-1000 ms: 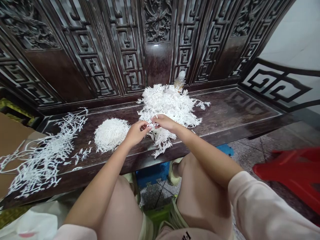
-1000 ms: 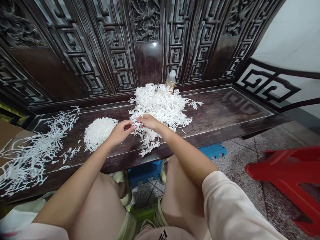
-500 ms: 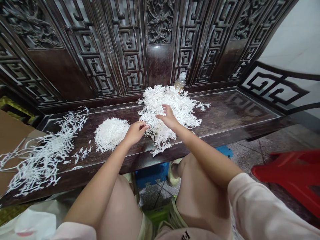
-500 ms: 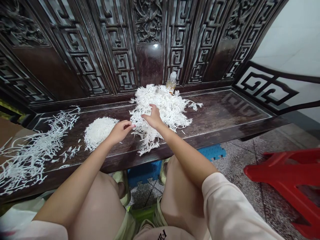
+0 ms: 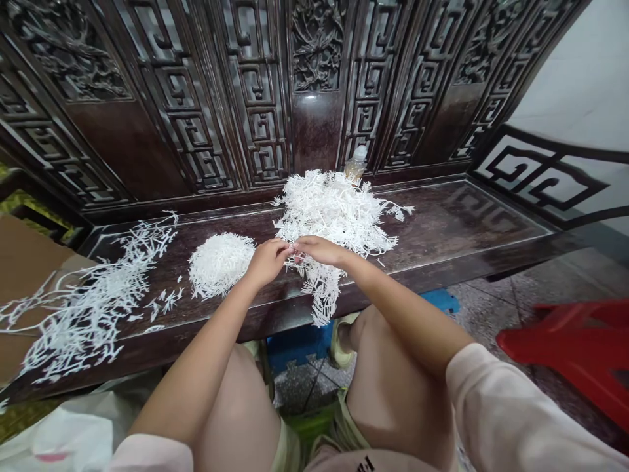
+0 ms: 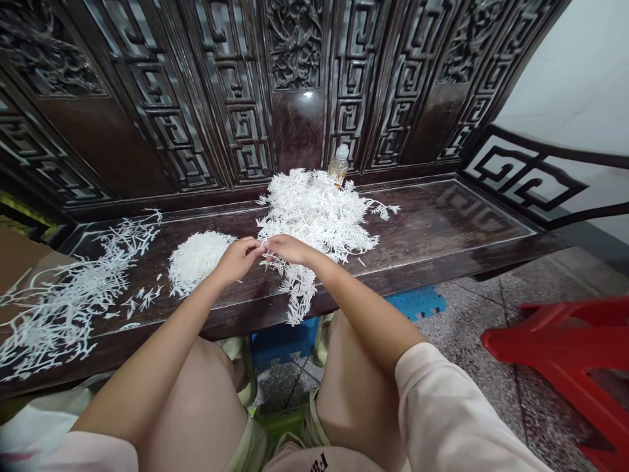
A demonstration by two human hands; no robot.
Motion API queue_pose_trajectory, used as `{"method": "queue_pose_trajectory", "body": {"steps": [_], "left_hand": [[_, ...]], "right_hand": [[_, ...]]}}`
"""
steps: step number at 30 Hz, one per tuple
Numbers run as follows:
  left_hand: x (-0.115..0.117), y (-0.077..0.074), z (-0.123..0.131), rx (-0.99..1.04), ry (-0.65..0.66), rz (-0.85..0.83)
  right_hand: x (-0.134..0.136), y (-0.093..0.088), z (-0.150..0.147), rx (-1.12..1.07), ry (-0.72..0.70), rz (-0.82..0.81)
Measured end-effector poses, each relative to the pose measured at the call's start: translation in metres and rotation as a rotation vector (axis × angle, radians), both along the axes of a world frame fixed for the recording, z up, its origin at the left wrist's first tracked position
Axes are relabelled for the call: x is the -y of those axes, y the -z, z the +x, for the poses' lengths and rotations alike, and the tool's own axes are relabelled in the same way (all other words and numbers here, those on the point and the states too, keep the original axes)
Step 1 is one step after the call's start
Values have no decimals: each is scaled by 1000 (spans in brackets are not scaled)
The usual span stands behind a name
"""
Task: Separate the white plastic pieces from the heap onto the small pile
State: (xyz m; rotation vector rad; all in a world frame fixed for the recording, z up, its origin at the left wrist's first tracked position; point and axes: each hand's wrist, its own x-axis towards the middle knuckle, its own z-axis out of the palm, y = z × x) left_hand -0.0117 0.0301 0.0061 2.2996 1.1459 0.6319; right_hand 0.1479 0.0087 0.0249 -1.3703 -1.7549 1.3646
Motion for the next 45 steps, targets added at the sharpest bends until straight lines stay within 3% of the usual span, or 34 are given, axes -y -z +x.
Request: {"method": "queue_pose_trajectory", "body": {"steps": [4, 7, 12, 17, 23, 30, 34, 38, 45], "left_hand": [[0, -1, 0, -3, -16, -52], [-2, 0, 1, 40, -47, -73], [-8, 4, -4, 108, -87, -71], [-5, 1, -6, 136, -41, -141], [1, -2, -4, 68, -12, -208], [-3, 9, -4, 124, -35, -316], [-4, 7, -4, 189, 5, -360], [-3, 0, -7, 175, 31, -331], [4, -8, -8, -41, 19, -130]], "right_hand": [[1, -4, 2, -69, 5, -135], [0, -2, 2, -71, 19, -141], [-1, 0, 0, 69, -1, 29], [-5, 5, -1, 225, -3, 220], [-6, 9, -2, 372, -20, 337], [2, 3, -15, 525, -11, 440], [3, 1, -17, 556, 3, 453], [2, 3, -14, 524, -25, 433], [2, 4, -13, 614, -7, 451]]}}
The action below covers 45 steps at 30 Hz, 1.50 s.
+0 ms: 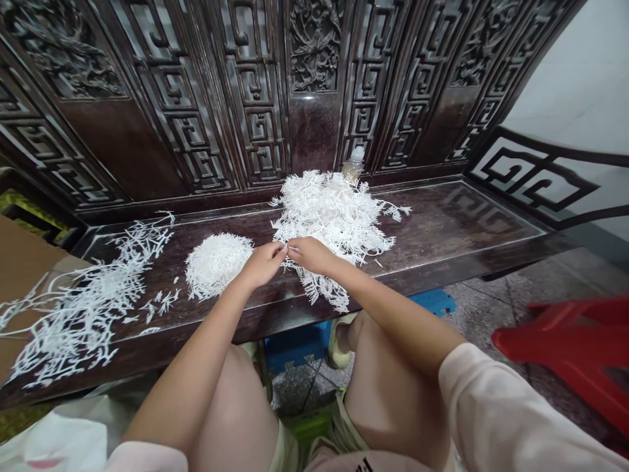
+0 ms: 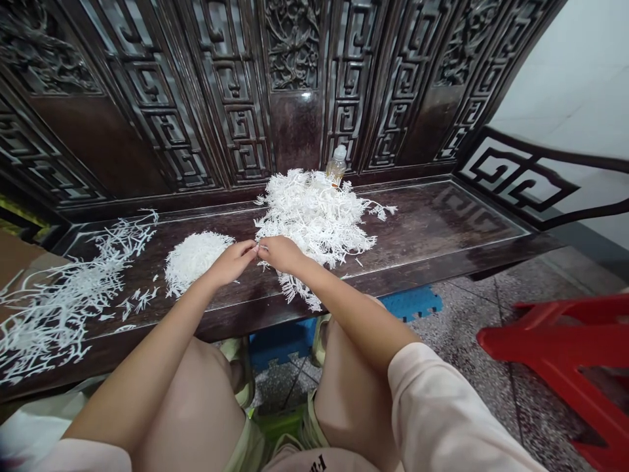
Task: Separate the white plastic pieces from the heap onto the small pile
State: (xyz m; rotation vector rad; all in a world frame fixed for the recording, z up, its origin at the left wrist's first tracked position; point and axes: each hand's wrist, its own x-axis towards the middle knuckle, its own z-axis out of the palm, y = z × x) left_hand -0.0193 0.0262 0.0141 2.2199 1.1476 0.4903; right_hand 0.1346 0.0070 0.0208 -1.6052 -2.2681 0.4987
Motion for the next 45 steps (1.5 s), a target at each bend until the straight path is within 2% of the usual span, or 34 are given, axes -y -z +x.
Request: {"method": "queue_pose_trajectory", "body": {"steps": [6, 12, 16, 20, 25, 28, 31, 36, 41, 45], "left_hand": [[4, -6, 3, -264, -6, 208], [9, -4, 9, -402, -15, 308], [11, -4, 12, -442, -25, 338], [9, -5, 12, -429, -51, 347], [6, -3, 12, -391, -21, 372], [5, -2, 12, -292, -37, 306], [4, -1, 10, -72, -36, 110], [3, -1, 10, 375, 104, -188], [16, -12, 19, 793, 180, -444], [29, -22, 22, 959, 163, -597]], "right_hand": [[1, -6, -2, 30, -4, 19], [3, -5, -1, 56, -9, -3], [1, -1, 0, 10, -9, 3], [-2, 4, 0, -119, -29, 2], [-6, 4, 6, -282, -26, -53], [-6, 1, 10, -365, -25, -90], [-5, -4, 12, -496, -18, -192], [-2, -16, 14, -856, -50, -448], [4, -28, 15, -1122, -193, -600], [8, -31, 15, -1208, -270, -637]]}}
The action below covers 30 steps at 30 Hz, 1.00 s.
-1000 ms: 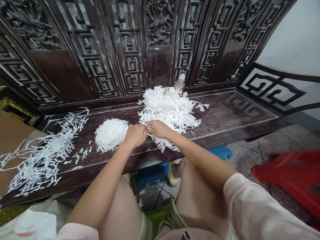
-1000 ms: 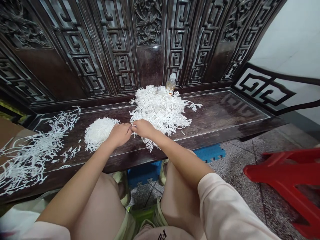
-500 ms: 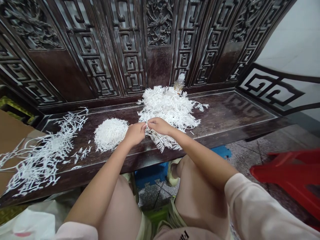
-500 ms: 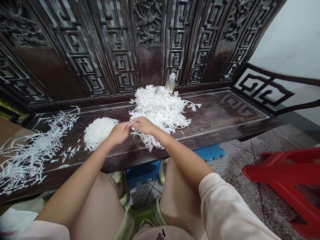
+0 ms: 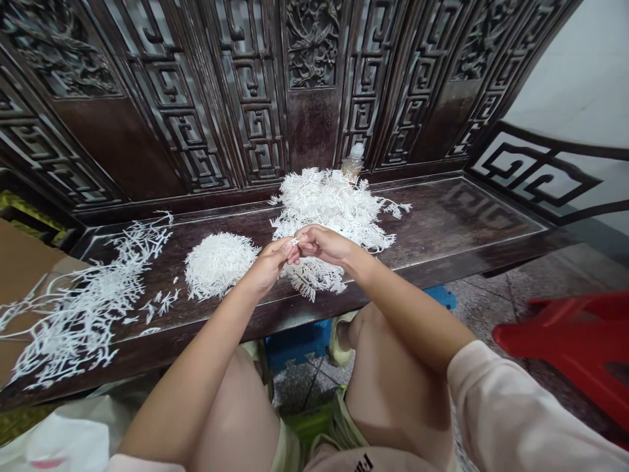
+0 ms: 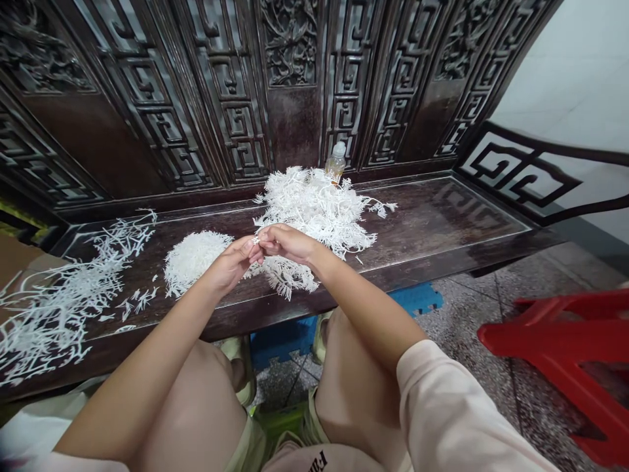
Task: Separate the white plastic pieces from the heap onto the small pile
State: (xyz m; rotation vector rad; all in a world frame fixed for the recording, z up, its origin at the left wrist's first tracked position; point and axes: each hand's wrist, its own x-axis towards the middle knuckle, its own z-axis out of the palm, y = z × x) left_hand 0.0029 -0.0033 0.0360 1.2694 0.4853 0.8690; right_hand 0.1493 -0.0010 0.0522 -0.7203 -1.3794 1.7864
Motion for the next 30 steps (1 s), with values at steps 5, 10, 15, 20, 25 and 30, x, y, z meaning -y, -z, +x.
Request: {"method": "queue_pose_trajectory", "body": {"steps": [5, 10, 15, 20, 25, 30], "left_hand": [[10, -8, -1, 83, -1, -139], [20, -15, 0, 135, -11, -233], [28, -20, 1, 217, -22, -278], [25, -24, -2, 186, -4, -278], [10, -18, -4, 136, -91, -231], [-7, -5, -14, -80, -117, -82]], "right_hand": [[5, -2, 0, -58, -12, 28], [10, -8, -1, -82, -5, 44], [11, -8, -2, -107, -21, 29], [8, -4, -2, -178, -42, 2], [5, -1, -6, -201, -53, -90], [6, 5, -9, -157, -26, -139]]}}
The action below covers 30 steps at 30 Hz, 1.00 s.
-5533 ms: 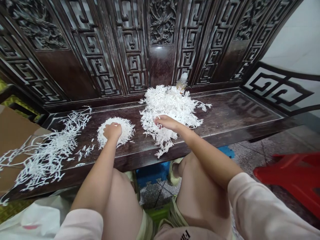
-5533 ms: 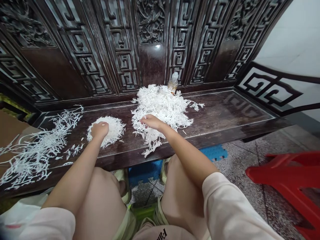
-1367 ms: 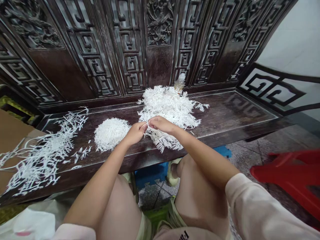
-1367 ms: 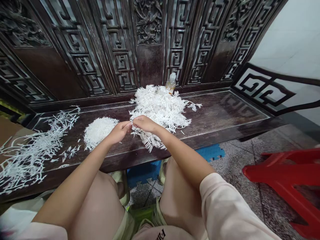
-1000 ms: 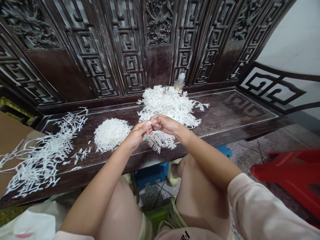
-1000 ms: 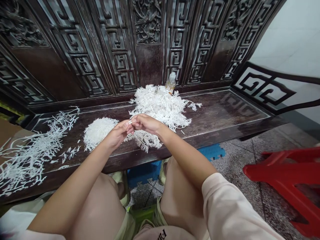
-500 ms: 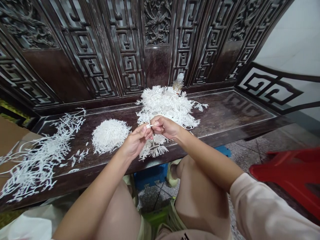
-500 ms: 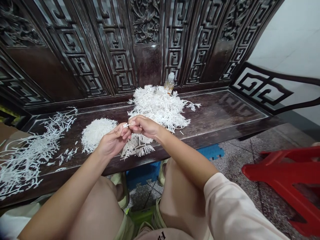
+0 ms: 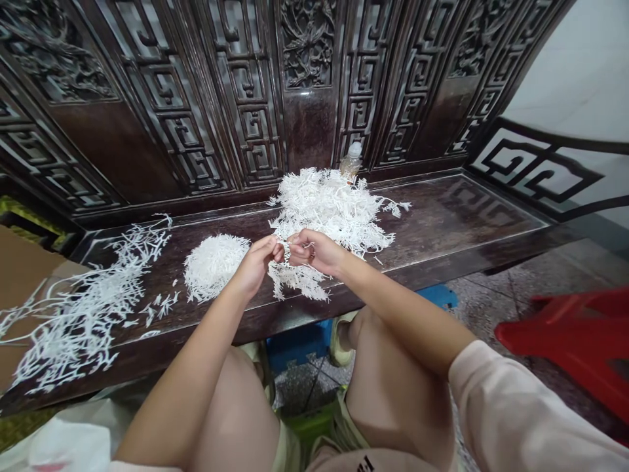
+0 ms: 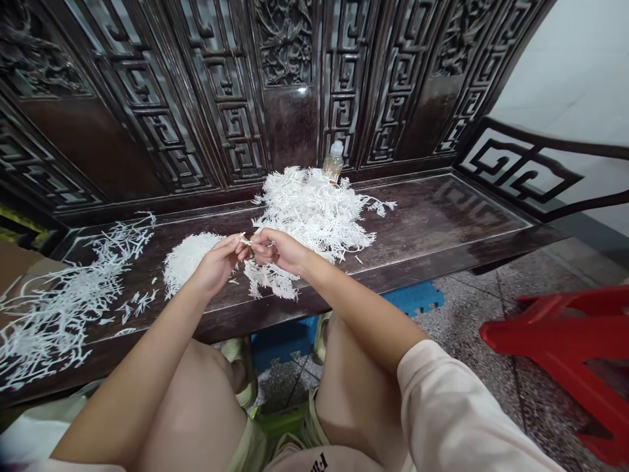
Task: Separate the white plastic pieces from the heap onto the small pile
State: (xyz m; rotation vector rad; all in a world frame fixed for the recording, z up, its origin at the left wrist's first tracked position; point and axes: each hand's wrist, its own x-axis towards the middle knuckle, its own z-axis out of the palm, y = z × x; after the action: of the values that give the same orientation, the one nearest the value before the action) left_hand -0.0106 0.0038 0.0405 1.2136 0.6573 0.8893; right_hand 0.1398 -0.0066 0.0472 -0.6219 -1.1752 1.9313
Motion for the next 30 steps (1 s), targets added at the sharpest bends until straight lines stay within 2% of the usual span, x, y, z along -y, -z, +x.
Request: {"method": "queue_pose_trajectory", "body": {"steps": [3, 9, 13, 16, 19, 22, 26, 30], "left_hand": [[-13, 11, -9, -195, -21, 65], [-47, 51, -36, -655, -247, -54], [-63, 69, -52, -781, -312, -69], [-64, 70, -57, -766, -279, -71], [-60, 64, -54, -707, -209, -32], [-56, 60, -50, -645, -202, 7], [-59, 63, -50, -604, -291, 20], [-67, 73, -61, -686, -449, 5]], "right_hand": [[-2, 5, 2, 85, 11, 2], [-7, 8, 8, 253, 29, 10], [-8, 9, 8, 298, 32, 3], [-9, 10, 7, 286, 36, 2], [-9, 10, 7, 289, 47, -12], [-10, 11, 8, 306, 74, -36], [-10, 12, 9, 336, 130, -64], [-10, 13, 9, 363, 163, -88]]}}
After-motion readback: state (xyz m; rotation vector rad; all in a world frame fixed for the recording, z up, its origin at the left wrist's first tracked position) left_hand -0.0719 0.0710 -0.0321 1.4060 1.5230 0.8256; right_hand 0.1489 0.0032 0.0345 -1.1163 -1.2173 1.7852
